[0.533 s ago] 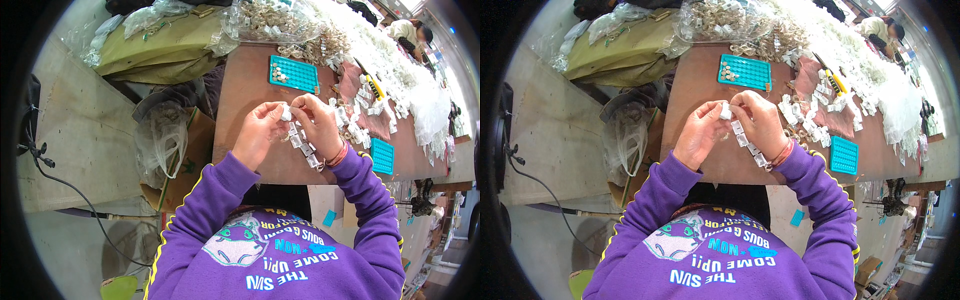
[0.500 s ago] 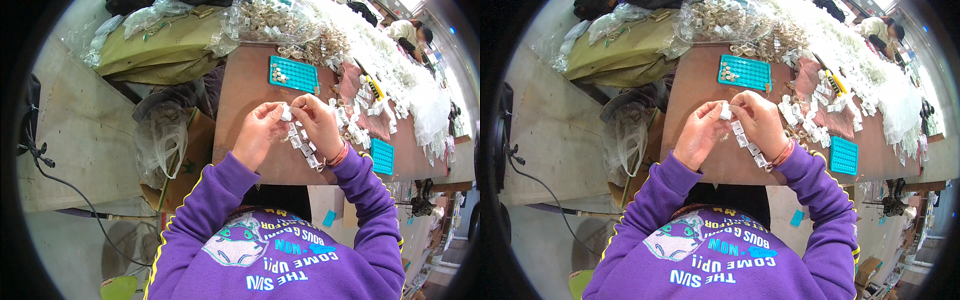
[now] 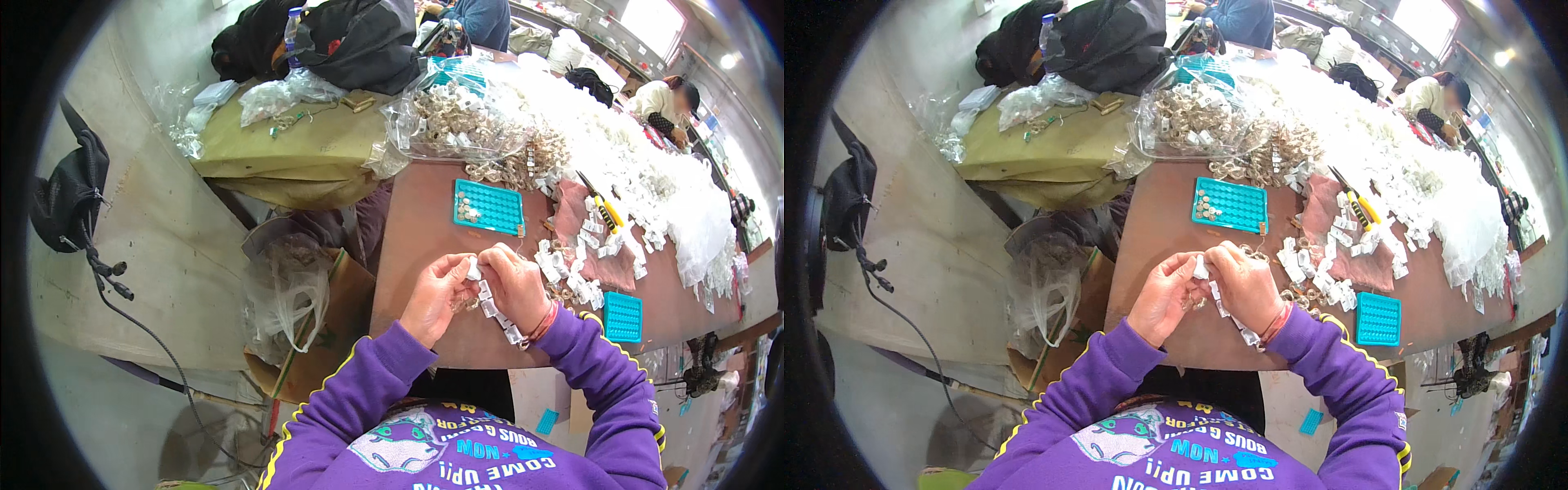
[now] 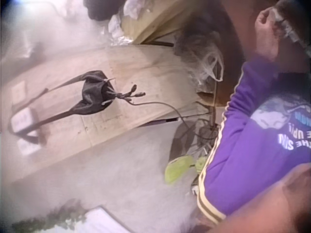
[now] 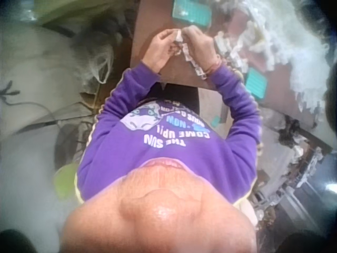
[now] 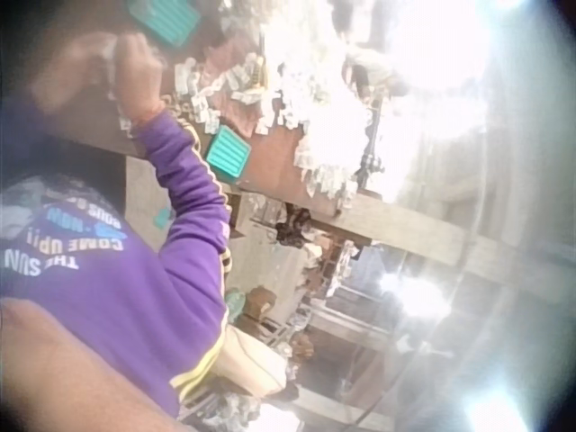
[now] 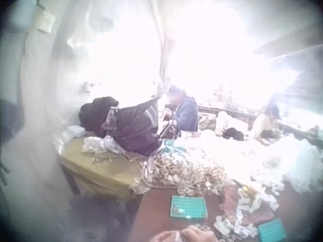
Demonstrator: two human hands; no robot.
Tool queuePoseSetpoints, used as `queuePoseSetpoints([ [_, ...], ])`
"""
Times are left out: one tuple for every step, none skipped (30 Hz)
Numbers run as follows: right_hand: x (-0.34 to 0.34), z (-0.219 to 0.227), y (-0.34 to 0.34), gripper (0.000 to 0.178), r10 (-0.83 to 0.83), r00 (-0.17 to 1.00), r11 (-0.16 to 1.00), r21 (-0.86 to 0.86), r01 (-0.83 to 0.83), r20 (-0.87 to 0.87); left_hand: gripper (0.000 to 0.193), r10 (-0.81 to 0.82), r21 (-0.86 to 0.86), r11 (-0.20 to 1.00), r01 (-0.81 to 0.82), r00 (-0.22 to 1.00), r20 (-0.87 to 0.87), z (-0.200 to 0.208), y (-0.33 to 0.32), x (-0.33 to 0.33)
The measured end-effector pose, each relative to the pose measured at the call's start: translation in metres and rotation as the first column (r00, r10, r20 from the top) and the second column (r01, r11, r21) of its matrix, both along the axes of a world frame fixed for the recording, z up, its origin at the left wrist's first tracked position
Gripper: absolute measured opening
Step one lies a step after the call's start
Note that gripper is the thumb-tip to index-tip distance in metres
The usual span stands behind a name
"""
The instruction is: The person repeatedly picks small white plastic housings and metal springs from a table, inserts the springs into the housings, and places the assembled units into a blue tray. The person briefly bends to retrieve a dropped spring from the floor and resumes assembly.
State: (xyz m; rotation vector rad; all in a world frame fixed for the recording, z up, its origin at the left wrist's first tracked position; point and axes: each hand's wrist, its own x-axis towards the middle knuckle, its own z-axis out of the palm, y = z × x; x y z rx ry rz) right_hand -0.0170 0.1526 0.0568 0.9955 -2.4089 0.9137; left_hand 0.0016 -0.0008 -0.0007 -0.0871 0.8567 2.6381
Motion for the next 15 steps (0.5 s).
queuePoseSetpoints([
  [0.001,0.003,0.003,0.012,-0.010,0.999,1.000,0.012,0.010,0.032,0.016,0.079,-0.073,0.994,-0.086,0.993,-0.092,0.002,0.005,0.002],
  [0.002,0.008,0.005,0.013,-0.010,0.998,1.000,-0.003,0.010,0.056,0.014,0.153,-0.148,0.973,-0.177,0.975,-0.161,0.005,0.010,0.004],
  [0.005,0.014,0.009,0.014,-0.007,0.996,1.000,-0.015,0.008,0.085,0.012,0.218,-0.210,0.941,-0.264,0.951,-0.219,0.009,0.013,0.008],
  [0.009,0.021,0.015,0.018,-0.017,0.999,0.995,-0.100,0.022,0.050,0.009,0.193,-0.392,0.798,-0.458,0.811,-0.552,0.013,0.010,0.017],
  [0.017,0.028,0.023,0.018,-0.092,0.987,0.968,-0.219,0.120,0.136,0.009,0.056,-0.460,0.599,-0.655,0.608,-0.792,0.020,0.010,0.028],
  [0.025,0.035,0.032,0.016,-0.143,0.976,0.929,-0.316,0.190,0.164,0.012,-0.187,-0.224,0.410,-0.884,0.159,-0.969,0.029,0.008,0.028],
  [0.033,0.041,0.042,0.014,-0.202,0.955,0.875,-0.399,0.275,0.216,0.016,-0.331,-0.143,0.498,-0.855,-0.035,-0.943,0.039,0.002,0.031],
  [0.042,0.044,0.050,0.013,-0.251,0.952,0.874,-0.381,0.300,0.175,0.016,-0.417,-0.082,0.465,-0.882,-0.136,-0.899,0.051,-0.001,0.023],
  [0.050,0.045,0.056,0.012,-0.312,0.936,0.861,-0.367,0.352,0.165,0.016,-0.495,0.015,0.436,-0.900,-0.253,-0.831,0.063,-0.004,0.004],
  [0.053,0.043,0.059,0.010,-0.281,0.956,0.885,-0.363,0.292,0.084,0.021,-0.559,-0.011,0.250,-0.968,-0.135,-0.818,0.078,-0.006,-0.034],
  [0.063,0.040,0.061,0.007,-0.287,0.949,0.881,-0.353,0.314,0.126,0.027,-0.608,-0.005,0.039,-0.999,-0.020,-0.794,0.093,-0.008,-0.070],
  [0.070,0.035,0.062,0.007,-0.307,0.945,0.891,-0.314,0.328,0.116,0.033,-0.641,0.004,-0.164,-0.986,0.104,-0.760,0.109,-0.010,-0.105],
  [0.076,0.031,0.065,0.007,-0.279,0.955,0.898,-0.325,0.296,0.100,0.049,-0.588,-0.072,-0.377,-0.923,0.299,-0.751,0.117,-0.007,-0.127],
  [0.083,0.028,0.070,0.008,-0.290,0.950,0.905,-0.289,0.311,0.116,0.054,-0.551,-0.090,-0.408,-0.909,0.324,-0.769,0.117,-0.008,-0.140],
  [0.090,0.025,0.076,0.009,-0.302,0.947,0.911,-0.261,0.320,0.109,0.059,-0.530,-0.174,-0.458,-0.872,0.425,-0.734,0.117,-0.011,-0.150],
])
